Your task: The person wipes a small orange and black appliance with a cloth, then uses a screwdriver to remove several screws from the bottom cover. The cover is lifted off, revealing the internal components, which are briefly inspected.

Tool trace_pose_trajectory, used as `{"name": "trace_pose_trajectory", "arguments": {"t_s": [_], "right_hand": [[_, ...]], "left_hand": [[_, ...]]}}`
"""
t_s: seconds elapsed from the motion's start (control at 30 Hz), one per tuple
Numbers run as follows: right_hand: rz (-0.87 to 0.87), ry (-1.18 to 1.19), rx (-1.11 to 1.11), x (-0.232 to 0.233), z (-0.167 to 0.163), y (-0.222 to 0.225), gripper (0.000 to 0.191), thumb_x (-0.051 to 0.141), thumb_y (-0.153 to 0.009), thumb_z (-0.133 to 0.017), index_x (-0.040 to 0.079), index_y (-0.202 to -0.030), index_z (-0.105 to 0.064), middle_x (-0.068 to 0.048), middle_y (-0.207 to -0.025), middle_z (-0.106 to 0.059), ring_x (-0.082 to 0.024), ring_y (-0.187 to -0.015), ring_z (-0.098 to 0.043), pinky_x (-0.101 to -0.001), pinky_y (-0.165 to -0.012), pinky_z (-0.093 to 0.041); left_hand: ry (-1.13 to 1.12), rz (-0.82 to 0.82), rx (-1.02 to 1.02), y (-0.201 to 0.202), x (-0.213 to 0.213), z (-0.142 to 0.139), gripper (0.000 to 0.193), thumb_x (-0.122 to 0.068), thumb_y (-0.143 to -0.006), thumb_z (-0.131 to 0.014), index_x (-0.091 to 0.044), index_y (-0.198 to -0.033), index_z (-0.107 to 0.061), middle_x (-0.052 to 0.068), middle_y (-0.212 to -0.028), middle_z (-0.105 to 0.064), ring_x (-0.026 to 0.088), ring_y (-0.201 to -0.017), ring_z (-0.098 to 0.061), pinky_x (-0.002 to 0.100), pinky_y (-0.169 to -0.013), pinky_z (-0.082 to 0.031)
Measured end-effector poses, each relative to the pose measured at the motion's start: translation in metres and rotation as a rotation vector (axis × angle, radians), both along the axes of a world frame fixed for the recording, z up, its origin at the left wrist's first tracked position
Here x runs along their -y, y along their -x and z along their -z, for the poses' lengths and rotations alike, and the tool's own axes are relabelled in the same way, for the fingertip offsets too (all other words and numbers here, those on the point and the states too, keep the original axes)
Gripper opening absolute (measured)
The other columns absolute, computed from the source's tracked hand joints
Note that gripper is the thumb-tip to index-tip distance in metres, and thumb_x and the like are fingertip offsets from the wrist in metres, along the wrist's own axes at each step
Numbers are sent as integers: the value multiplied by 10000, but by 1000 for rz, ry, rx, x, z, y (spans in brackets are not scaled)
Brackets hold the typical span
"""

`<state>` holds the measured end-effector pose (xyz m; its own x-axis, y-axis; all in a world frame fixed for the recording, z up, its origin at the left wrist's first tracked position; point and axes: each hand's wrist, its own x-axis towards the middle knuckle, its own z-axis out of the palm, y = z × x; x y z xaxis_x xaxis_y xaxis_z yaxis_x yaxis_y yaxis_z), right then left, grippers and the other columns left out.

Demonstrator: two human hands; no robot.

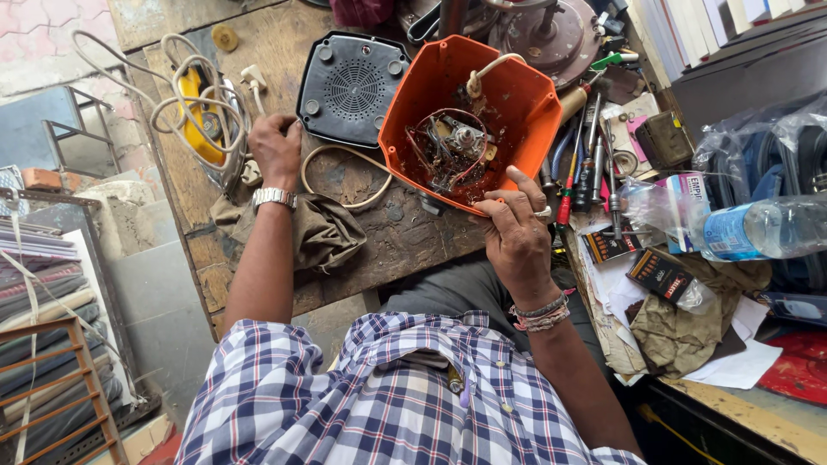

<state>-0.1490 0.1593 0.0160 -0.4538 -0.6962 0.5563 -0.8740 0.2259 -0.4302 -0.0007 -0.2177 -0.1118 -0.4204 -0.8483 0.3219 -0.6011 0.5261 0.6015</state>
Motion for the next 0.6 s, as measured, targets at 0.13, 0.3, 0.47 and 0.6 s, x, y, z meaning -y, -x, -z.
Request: {"name": "trace_pose_trajectory", "arguments": {"t_s": [0.13, 0.3, 0.47, 0.6], "right_hand": [[-3, 7, 4, 0, 0, 0, 190, 43, -869, -819, 85, -1010, -699, -60, -1100, -692, -341, -1360, -548, -435, -1088, -510], [1, -5, 3, -2, 1, 0, 192, 62, -861, -822, 78, -1014, -707, -77, -1104, -684, -347, -1354, -543, -458, -1086, -500], [-2, -17, 5, -2, 2, 1, 184, 69, -868, -815, 79, -1017, -708, -68, -1107, -688, -352, -1368, -539, -451, -1112, -508], [5, -11, 0, -3, 1, 1, 193, 84, -857, -821, 81, -1012, -707, -71, -1104, -689, -351, -1364, -533, -454, -1107, -502]], "left_hand": [[57, 43, 50, 11, 5, -7, 117, -151, -850, -837, -82, -944, -826, 118, -874, -714, 238, -807, -658, 382, -731, -542], [52, 34, -79, 19, -1, -11, 95, -163, -935, -811, -75, -969, -801, 90, -866, -723, 184, -757, -645, 338, -665, -513], [70, 114, -109, 68, 1, -19, 107, -195, -932, -794, -90, -942, -804, 88, -817, -719, 189, -718, -623, 336, -624, -497], [34, 149, -63, 137, 8, -32, 195, -276, -862, -819, -88, -914, -810, 133, -890, -699, 283, -837, -646, 427, -765, -513]]}}
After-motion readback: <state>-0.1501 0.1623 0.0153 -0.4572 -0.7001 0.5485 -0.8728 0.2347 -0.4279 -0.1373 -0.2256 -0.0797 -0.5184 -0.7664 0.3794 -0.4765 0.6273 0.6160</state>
